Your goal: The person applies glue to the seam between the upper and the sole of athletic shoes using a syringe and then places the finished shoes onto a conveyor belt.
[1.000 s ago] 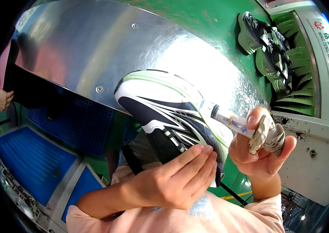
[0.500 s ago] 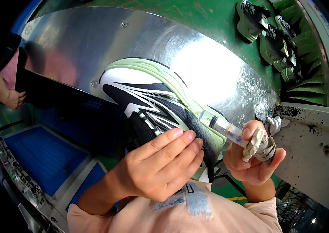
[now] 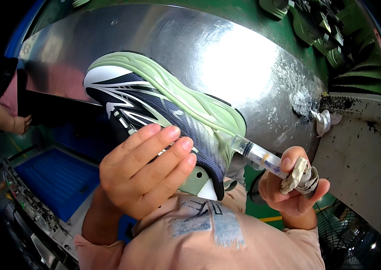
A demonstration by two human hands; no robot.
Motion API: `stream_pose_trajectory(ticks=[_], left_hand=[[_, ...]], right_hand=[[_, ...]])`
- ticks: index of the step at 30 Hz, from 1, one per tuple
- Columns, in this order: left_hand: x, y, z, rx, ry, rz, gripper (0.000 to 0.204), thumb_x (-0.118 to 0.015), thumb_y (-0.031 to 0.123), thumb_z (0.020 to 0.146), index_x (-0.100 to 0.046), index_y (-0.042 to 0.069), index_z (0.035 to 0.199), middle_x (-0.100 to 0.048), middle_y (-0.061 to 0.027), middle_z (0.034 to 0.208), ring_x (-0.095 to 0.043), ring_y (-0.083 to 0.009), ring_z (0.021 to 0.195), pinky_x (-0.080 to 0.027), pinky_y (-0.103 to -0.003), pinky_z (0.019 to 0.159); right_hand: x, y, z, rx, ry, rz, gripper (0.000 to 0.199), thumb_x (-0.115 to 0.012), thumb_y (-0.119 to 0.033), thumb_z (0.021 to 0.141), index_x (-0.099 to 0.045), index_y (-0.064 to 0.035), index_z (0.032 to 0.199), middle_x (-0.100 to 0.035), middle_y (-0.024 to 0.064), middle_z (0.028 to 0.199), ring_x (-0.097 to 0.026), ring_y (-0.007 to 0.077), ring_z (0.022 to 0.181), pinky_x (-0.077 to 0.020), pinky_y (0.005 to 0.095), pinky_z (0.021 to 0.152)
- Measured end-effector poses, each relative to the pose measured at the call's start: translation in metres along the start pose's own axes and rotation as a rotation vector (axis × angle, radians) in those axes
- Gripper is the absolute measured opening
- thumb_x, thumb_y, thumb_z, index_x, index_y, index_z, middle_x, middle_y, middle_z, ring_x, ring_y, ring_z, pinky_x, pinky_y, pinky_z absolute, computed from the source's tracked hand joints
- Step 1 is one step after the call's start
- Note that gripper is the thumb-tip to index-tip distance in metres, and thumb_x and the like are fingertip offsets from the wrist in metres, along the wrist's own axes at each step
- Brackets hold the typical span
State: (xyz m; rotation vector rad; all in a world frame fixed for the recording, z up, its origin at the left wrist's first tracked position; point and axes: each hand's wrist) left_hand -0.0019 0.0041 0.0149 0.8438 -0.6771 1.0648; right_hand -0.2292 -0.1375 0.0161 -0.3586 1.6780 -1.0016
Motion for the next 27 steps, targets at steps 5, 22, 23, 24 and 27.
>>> stream_pose_trajectory(ticks=[5, 22, 23, 24, 27], left_hand=[[0.003, -0.004, 0.016, -0.037, -0.052, 0.000, 0.015, -0.059, 0.008, 0.082, -0.067, 0.003, 0.093, -0.069, -0.0119, 0.095, -0.067, -0.0295, 0.093, -0.055, -0.041, 0.083], [-0.003, -0.039, 0.115, -0.283, -0.421, 0.015, 0.056, -0.077, 0.025, 0.062, -0.063, 0.000, 0.110, -0.063, -0.0141, 0.094, -0.062, -0.0313, 0.081, -0.051, -0.038, 0.070], [-0.006, -0.047, 0.121, -0.307, -0.482, 0.001, 0.062, -0.076, 0.024, 0.062, -0.060, -0.001, 0.117, -0.062, -0.0168, 0.094, -0.060, -0.0326, 0.077, -0.047, -0.038, 0.064], [-0.006, -0.045, 0.130, -0.315, -0.552, 0.027, 0.065, -0.075, 0.027, 0.064, -0.059, -0.001, 0.120, -0.063, -0.0154, 0.093, -0.059, -0.0317, 0.074, -0.047, -0.038, 0.063], [-0.010, -0.033, 0.137, -0.222, -0.555, 0.060, 0.060, -0.073, 0.023, 0.069, -0.058, -0.001, 0.122, -0.061, -0.0145, 0.081, -0.058, -0.0289, 0.066, -0.046, -0.036, 0.059]], right_hand=[[0.007, -0.007, -0.016, -0.074, 0.089, -0.088, 0.085, -0.040, -0.074, 0.082, -0.037, 0.0047, 0.116, -0.044, 0.0008, 0.067, -0.037, 0.0035, 0.052, -0.0302, 0.0184, 0.047], [0.020, 0.020, -0.019, 0.076, 0.232, 0.179, 0.080, -0.046, -0.067, 0.086, -0.037, -0.0002, 0.129, -0.044, 0.0012, 0.084, -0.033, 0.0048, 0.065, -0.0270, 0.0195, 0.055], [0.022, 0.021, -0.018, 0.090, 0.236, 0.185, 0.079, -0.045, -0.067, 0.087, -0.037, -0.0003, 0.129, -0.043, 0.0009, 0.083, -0.033, 0.0046, 0.065, -0.0269, 0.0194, 0.055], [0.024, 0.021, -0.018, 0.105, 0.239, 0.191, 0.079, -0.045, -0.067, 0.087, -0.037, -0.0003, 0.129, -0.043, 0.0006, 0.082, -0.033, 0.0044, 0.065, -0.0267, 0.0193, 0.055], [0.030, 0.021, -0.018, 0.160, 0.232, 0.191, 0.079, -0.044, -0.067, 0.087, -0.037, -0.0006, 0.130, -0.045, 0.0006, 0.085, -0.034, 0.0040, 0.066, -0.0275, 0.0190, 0.056]])
Point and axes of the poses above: each hand's wrist, its own z-axis towards the middle knuckle, its own x-axis out of the back of the hand, y = z × x
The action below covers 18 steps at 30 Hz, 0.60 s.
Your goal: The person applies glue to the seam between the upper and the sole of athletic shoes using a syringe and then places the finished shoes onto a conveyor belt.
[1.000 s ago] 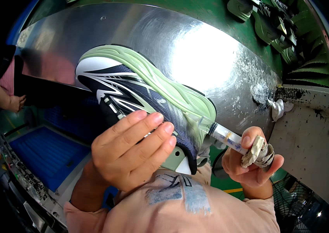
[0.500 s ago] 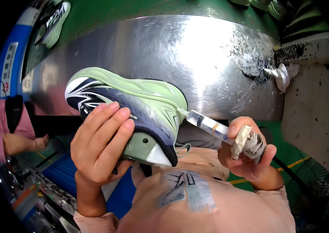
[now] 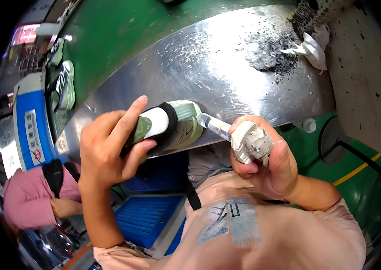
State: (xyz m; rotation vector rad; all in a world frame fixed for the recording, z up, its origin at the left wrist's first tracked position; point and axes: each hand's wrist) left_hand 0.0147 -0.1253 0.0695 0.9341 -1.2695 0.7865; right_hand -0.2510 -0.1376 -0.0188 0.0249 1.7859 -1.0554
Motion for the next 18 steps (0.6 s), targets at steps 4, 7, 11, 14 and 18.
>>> stream_pose_trajectory(ticks=[4, 7, 11, 14, 18], left_hand=[[-0.004, 0.028, 0.010, 0.224, 0.039, -0.003, 0.050, -0.069, 0.017, 0.077, -0.058, -0.003, 0.120, -0.061, -0.0161, 0.073, -0.059, -0.0287, 0.060, -0.046, -0.037, 0.057], [-0.009, 0.044, 0.015, 0.359, 0.087, 0.011, 0.043, -0.066, 0.017, 0.082, -0.058, -0.005, 0.118, -0.061, -0.0180, 0.069, -0.059, -0.0313, 0.056, -0.045, -0.038, 0.055], [-0.012, 0.058, 0.023, 0.498, 0.150, 0.018, 0.037, -0.063, 0.016, 0.086, -0.058, -0.008, 0.113, -0.060, -0.0213, 0.065, -0.059, -0.0356, 0.055, -0.043, -0.042, 0.051], [-0.010, 0.069, 0.033, 0.589, 0.106, 0.089, 0.032, -0.058, 0.017, 0.089, -0.059, -0.009, 0.107, -0.058, -0.0239, 0.062, -0.060, -0.0388, 0.056, -0.043, -0.045, 0.051], [-0.007, 0.074, 0.040, 0.703, 0.072, 0.109, 0.033, -0.051, 0.023, 0.092, -0.060, -0.008, 0.099, -0.056, -0.0261, 0.058, -0.059, -0.0435, 0.058, -0.042, -0.050, 0.053]], right_hand=[[0.005, -0.003, -0.002, 0.049, 0.021, -0.017, 0.081, -0.045, -0.067, 0.087, -0.036, -0.0006, 0.131, -0.048, 0.0011, 0.089, -0.035, 0.0041, 0.069, -0.0297, 0.0193, 0.058], [-0.004, -0.007, -0.001, 0.070, 0.125, -0.041, 0.086, -0.046, -0.073, 0.081, -0.037, 0.0013, 0.122, -0.039, -0.0009, 0.069, -0.033, 0.0050, 0.059, -0.0256, 0.0186, 0.054], [-0.015, -0.008, -0.005, 0.031, 0.191, -0.043, 0.086, -0.049, -0.073, 0.079, -0.038, 0.0004, 0.123, -0.041, -0.0004, 0.070, -0.034, 0.0046, 0.060, -0.0265, 0.0186, 0.055], [-0.023, -0.006, -0.010, 0.030, 0.187, -0.068, 0.084, -0.050, -0.070, 0.081, -0.038, 0.0002, 0.125, -0.046, 0.0008, 0.081, -0.039, 0.0054, 0.070, -0.0322, 0.0201, 0.062], [-0.035, 0.008, -0.017, 0.138, 0.140, -0.106, 0.073, -0.052, -0.058, 0.088, -0.038, 0.0009, 0.129, -0.053, 0.0026, 0.102, -0.049, 0.0074, 0.090, -0.0425, 0.0228, 0.078]])
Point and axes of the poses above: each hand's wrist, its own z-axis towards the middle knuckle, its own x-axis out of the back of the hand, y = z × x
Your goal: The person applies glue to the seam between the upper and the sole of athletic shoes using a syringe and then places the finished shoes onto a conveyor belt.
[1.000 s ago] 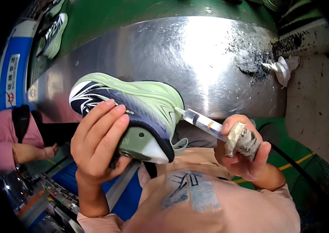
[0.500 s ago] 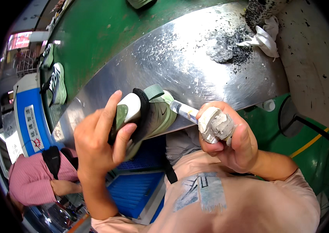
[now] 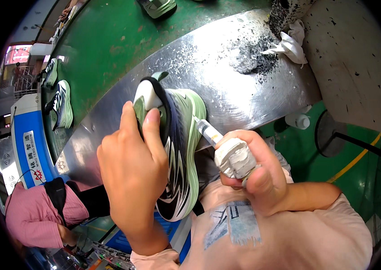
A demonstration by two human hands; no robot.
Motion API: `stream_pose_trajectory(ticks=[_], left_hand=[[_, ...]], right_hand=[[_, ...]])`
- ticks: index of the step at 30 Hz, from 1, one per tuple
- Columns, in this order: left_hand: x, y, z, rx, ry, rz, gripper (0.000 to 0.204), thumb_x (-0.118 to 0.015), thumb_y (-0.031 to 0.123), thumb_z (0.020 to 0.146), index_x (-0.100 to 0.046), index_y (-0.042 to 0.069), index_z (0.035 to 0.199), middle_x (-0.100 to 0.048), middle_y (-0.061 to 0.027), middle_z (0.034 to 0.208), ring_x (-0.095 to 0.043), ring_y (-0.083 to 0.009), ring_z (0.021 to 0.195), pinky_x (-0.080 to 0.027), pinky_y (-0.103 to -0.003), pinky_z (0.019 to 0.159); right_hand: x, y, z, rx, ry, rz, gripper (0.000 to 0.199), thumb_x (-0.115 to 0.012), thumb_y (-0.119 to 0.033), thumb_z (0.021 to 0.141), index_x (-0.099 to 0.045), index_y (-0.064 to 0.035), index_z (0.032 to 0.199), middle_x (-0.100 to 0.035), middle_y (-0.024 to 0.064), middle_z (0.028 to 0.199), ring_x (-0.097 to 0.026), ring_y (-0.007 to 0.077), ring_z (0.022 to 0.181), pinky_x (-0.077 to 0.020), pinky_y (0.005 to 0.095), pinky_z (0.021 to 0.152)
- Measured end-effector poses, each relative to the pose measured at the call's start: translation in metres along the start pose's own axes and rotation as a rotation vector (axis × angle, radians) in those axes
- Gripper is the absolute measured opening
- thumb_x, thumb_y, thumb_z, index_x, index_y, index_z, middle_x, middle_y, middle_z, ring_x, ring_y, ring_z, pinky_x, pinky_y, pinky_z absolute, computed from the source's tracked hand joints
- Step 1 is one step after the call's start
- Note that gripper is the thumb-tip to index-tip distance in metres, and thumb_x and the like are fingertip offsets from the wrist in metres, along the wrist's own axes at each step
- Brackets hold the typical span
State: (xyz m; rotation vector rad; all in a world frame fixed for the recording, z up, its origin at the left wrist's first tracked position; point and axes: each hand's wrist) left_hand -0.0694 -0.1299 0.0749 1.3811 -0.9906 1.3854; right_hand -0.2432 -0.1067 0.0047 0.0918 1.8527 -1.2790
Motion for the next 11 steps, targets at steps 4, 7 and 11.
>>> stream_pose_trajectory(ticks=[4, 7, 11], left_hand=[[-0.002, -0.005, 0.005, 0.007, -0.008, -0.098, 0.031, -0.051, 0.025, 0.092, -0.058, -0.004, 0.082, -0.057, -0.0265, 0.061, -0.058, -0.0456, 0.062, -0.044, -0.051, 0.057], [-0.004, -0.015, 0.004, -0.044, 0.050, -0.100, 0.034, -0.051, 0.026, 0.092, -0.057, -0.004, 0.078, -0.057, -0.0266, 0.062, -0.057, -0.0461, 0.064, -0.044, -0.051, 0.060], [-0.003, -0.025, 0.002, 0.018, 0.025, -0.165, 0.034, -0.051, 0.027, 0.092, -0.059, -0.003, 0.077, -0.058, -0.0263, 0.064, -0.058, -0.0468, 0.066, -0.045, -0.052, 0.064]], right_hand=[[-0.009, 0.017, -0.008, 0.121, -0.041, -0.108, 0.063, -0.056, -0.045, 0.092, -0.037, 0.0022, 0.129, -0.055, 0.0043, 0.103, -0.051, 0.0084, 0.089, -0.0433, 0.0233, 0.077], [-0.016, 0.030, -0.013, 0.166, -0.070, -0.184, 0.063, -0.058, -0.043, 0.091, -0.037, 0.0023, 0.129, -0.056, 0.0065, 0.104, -0.053, 0.0103, 0.088, -0.0446, 0.0248, 0.076], [-0.026, 0.037, -0.020, 0.131, -0.057, -0.229, 0.065, -0.059, -0.044, 0.090, -0.036, 0.0016, 0.130, -0.056, 0.0072, 0.104, -0.054, 0.0116, 0.089, -0.0448, 0.0260, 0.078]])
Point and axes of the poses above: each hand's wrist, its own z-axis towards the middle knuckle, its own x-axis out of the back of the hand, y = z × x
